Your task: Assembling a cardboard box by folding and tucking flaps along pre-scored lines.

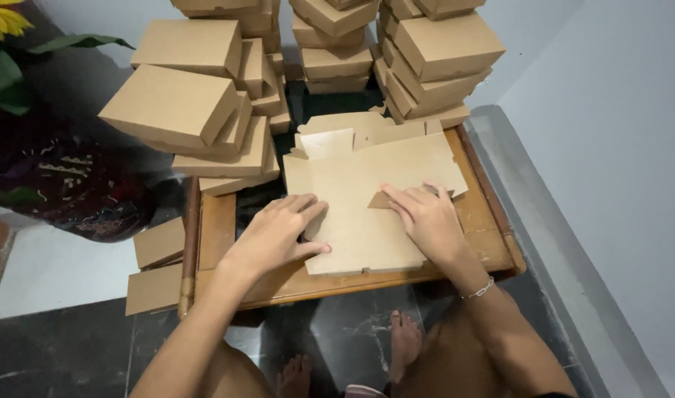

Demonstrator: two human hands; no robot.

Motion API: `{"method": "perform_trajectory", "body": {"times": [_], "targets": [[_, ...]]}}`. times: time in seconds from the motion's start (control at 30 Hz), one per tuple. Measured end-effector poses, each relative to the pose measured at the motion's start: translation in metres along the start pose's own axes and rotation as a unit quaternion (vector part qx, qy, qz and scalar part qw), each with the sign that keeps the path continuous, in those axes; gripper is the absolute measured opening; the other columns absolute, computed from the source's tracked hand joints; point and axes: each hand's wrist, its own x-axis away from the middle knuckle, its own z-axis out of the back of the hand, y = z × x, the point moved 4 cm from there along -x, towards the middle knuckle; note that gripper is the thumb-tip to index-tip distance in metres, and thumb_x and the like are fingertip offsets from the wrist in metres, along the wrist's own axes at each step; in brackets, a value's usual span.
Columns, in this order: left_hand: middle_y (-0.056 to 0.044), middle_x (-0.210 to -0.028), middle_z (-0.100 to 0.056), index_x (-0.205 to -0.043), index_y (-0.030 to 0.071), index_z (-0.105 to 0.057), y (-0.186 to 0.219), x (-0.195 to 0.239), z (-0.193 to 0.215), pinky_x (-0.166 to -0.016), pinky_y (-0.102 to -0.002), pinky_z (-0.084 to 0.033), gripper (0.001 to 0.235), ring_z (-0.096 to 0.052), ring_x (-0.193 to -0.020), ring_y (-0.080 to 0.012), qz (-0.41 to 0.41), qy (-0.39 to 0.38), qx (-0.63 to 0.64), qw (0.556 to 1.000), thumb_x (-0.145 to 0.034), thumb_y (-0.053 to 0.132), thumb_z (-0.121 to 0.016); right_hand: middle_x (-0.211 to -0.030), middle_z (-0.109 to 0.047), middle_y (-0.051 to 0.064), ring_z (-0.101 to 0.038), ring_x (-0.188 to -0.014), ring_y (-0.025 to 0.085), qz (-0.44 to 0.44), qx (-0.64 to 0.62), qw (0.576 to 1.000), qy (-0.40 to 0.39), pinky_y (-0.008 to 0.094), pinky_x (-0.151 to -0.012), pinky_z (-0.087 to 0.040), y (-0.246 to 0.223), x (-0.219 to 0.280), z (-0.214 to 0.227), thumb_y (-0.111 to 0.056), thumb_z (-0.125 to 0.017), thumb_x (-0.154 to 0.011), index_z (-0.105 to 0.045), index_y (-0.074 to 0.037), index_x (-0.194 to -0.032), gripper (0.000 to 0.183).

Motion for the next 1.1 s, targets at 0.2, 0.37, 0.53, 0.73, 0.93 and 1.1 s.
{"method": "perform_trajectory", "body": {"times": [0.2, 0.37, 0.53, 0.73, 0.93, 1.1], "targets": [[-0.013, -0.142, -0.056, -0.143, 0.012, -0.056, -0.008, 0.008, -0.004, -0.114, -0.049, -0.040, 0.074, -0.050, -0.137, -0.0309, -0.029, 0.037, -0.040, 0.998, -0.082, 0.047, -0.079, -0.101, -0.069, -0.005, -0.067, -0.102, 0.013, 0.020, 0.014, 0.996, 0.084, 0.040, -0.109, -0.044, 0.006, 0.004, 0.008, -0.047, -0.072, -0.093, -0.067, -0.029, -0.137, 0.047], [-0.012, -0.142, -0.054, -0.142, 0.015, -0.057, -0.014, 0.008, -0.008, -0.114, -0.050, -0.039, 0.071, -0.049, -0.137, -0.0302, -0.036, 0.038, -0.041, 0.998, -0.083, 0.049, -0.078, -0.115, -0.066, 0.000, -0.064, -0.113, 0.019, 0.093, -0.069, 0.991, 0.062, 0.041, -0.108, -0.042, -0.017, -0.003, 0.008, -0.049, -0.079, -0.084, -0.069, -0.024, -0.131, 0.054], [-0.009, -0.137, -0.056, -0.136, 0.020, -0.061, -0.016, 0.003, -0.021, -0.111, -0.049, -0.040, 0.061, -0.051, -0.133, -0.0276, -0.051, 0.056, -0.057, 0.995, -0.085, 0.049, -0.076, -0.128, -0.063, 0.004, -0.059, -0.125, 0.023, 0.157, -0.102, 0.982, 0.018, 0.051, -0.114, -0.035, -0.038, -0.008, 0.000, -0.056, -0.079, -0.080, -0.066, -0.020, -0.133, 0.066], [-0.002, -0.115, -0.067, -0.114, 0.024, -0.071, -0.011, -0.006, -0.035, -0.106, -0.044, -0.042, 0.028, -0.061, -0.117, -0.0228, -0.103, 0.152, -0.103, 0.978, -0.089, 0.038, -0.070, -0.129, -0.064, 0.002, -0.058, -0.129, 0.020, 0.178, -0.108, 0.978, 0.008, 0.053, -0.116, -0.030, -0.043, -0.012, -0.012, -0.056, -0.080, -0.079, -0.065, -0.021, -0.134, 0.067], [-0.003, -0.106, -0.071, -0.100, 0.020, -0.075, -0.013, -0.010, -0.038, -0.100, -0.040, -0.049, 0.018, -0.068, -0.110, -0.0254, -0.097, 0.177, -0.081, 0.976, -0.098, 0.031, -0.060, -0.123, -0.067, 0.000, -0.061, -0.123, 0.016, 0.182, -0.086, 0.980, 0.002, 0.053, -0.115, -0.033, -0.044, -0.011, -0.016, -0.052, -0.075, -0.087, -0.068, -0.020, -0.128, 0.053], [-0.010, -0.120, -0.068, -0.123, 0.018, -0.070, -0.012, -0.011, -0.036, -0.105, -0.047, -0.046, 0.050, -0.064, -0.120, -0.0312, -0.065, 0.082, -0.054, 0.993, -0.092, 0.056, -0.061, -0.119, -0.070, 0.003, -0.065, -0.119, 0.018, 0.206, -0.060, 0.977, 0.008, 0.049, -0.114, -0.039, -0.053, -0.013, -0.008, -0.042, -0.071, -0.093, -0.069, -0.017, -0.126, 0.042]]}}
